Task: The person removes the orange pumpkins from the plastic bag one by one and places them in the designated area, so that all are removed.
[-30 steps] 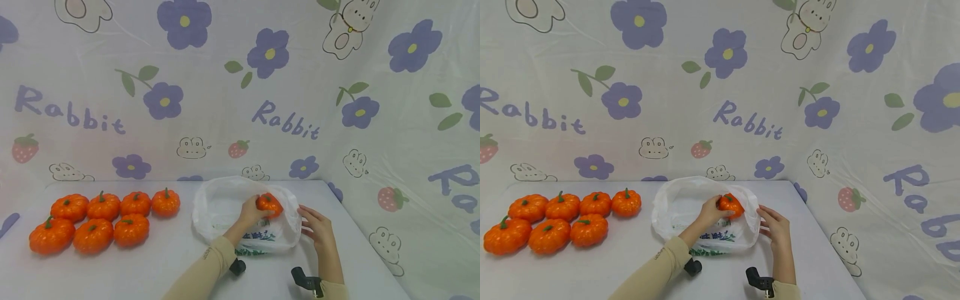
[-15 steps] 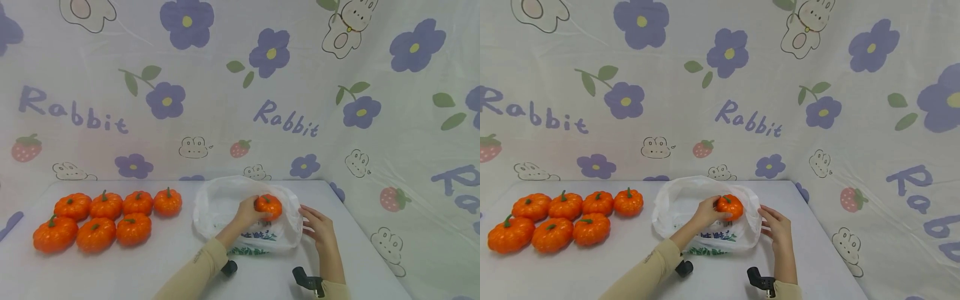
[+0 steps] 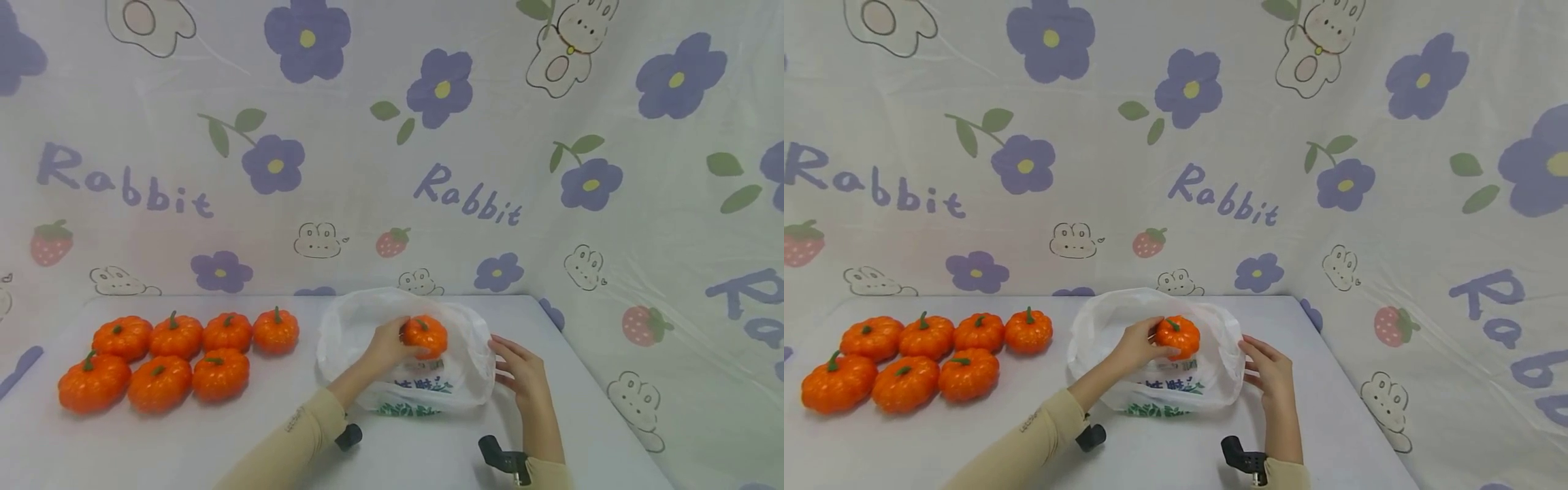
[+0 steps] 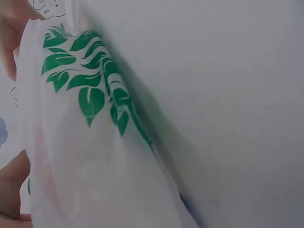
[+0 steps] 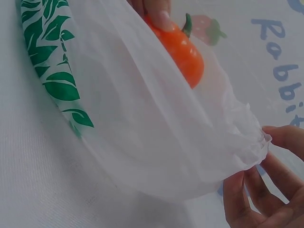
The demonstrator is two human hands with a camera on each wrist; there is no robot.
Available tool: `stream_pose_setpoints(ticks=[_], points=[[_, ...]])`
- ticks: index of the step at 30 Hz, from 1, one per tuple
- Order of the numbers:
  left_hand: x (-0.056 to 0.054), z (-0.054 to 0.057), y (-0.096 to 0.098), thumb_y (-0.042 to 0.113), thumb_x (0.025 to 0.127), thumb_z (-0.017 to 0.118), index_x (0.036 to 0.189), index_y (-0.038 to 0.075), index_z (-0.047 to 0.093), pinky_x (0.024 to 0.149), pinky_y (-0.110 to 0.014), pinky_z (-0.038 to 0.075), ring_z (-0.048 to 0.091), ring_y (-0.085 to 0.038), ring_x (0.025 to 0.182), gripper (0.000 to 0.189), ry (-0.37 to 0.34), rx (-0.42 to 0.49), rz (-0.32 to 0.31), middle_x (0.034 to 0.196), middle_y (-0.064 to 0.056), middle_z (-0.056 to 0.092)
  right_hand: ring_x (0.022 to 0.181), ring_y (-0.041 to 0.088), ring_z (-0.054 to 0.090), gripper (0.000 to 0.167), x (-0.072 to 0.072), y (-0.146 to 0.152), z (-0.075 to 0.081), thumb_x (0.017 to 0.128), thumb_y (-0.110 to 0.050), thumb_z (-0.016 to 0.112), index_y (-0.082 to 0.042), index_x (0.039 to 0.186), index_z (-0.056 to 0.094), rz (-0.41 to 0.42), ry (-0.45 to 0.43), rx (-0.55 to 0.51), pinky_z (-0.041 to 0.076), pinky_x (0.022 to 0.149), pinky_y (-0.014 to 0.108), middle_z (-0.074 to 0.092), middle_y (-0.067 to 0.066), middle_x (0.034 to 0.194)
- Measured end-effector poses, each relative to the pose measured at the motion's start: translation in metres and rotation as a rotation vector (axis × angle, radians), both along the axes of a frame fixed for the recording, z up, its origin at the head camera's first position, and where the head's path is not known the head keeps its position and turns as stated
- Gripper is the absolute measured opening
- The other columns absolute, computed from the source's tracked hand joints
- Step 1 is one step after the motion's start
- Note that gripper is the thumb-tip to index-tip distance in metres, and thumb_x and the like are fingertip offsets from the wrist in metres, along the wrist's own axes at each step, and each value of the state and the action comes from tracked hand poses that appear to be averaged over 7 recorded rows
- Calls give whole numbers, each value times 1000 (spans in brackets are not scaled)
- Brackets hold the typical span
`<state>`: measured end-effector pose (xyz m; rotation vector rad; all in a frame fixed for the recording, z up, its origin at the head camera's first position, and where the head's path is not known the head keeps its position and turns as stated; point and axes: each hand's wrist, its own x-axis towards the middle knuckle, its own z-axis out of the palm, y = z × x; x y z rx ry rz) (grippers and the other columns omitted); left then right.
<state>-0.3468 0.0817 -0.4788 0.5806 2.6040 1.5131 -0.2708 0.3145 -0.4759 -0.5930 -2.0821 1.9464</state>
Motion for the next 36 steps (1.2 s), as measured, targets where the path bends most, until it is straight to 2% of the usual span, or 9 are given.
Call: stream_pose_setpoints(ticks=[8,14,17,22,29,36], points=[[0,4,-26,24,84,77,149,6,36,113,-47,41,45,-32,140,79,-45,91,-43,155,-14,39,80,7,64,52,-1,0,0,88,-34,72,-8,132,61,14,13,-11,57,74,21,62,-15,100],[3,13,-48,26,84,77,149,6,36,112,-46,43,45,-32,139,80,-13,76,-44,155,-14,39,81,6,64,55,-1,-1,1,88,-36,71,-7,134,59,17,14,11,56,73,19,63,-8,111],[7,17,-60,25,83,77,149,7,37,111,-47,43,45,-32,139,79,3,60,-34,155,-14,39,80,5,64,56,-2,-2,1,88,-36,71,-7,135,58,19,10,16,56,74,19,61,-4,117],[13,22,-78,23,83,78,149,9,37,110,-46,44,45,-32,140,79,11,50,-3,155,-13,40,80,5,64,56,-1,-1,2,89,-35,70,-7,135,58,14,7,21,56,73,19,62,-6,113],[21,27,-106,23,82,78,148,7,39,107,-45,46,47,-34,138,78,37,-2,34,153,-16,42,83,7,62,54,1,-2,2,90,-34,68,-6,135,57,11,0,23,56,74,19,61,-2,119],[28,30,-139,24,84,77,150,7,36,108,-45,45,43,-35,140,79,-18,-22,65,155,-18,39,82,8,63,55,2,0,0,89,-35,70,-6,135,57,9,2,10,57,75,21,62,-6,114]])
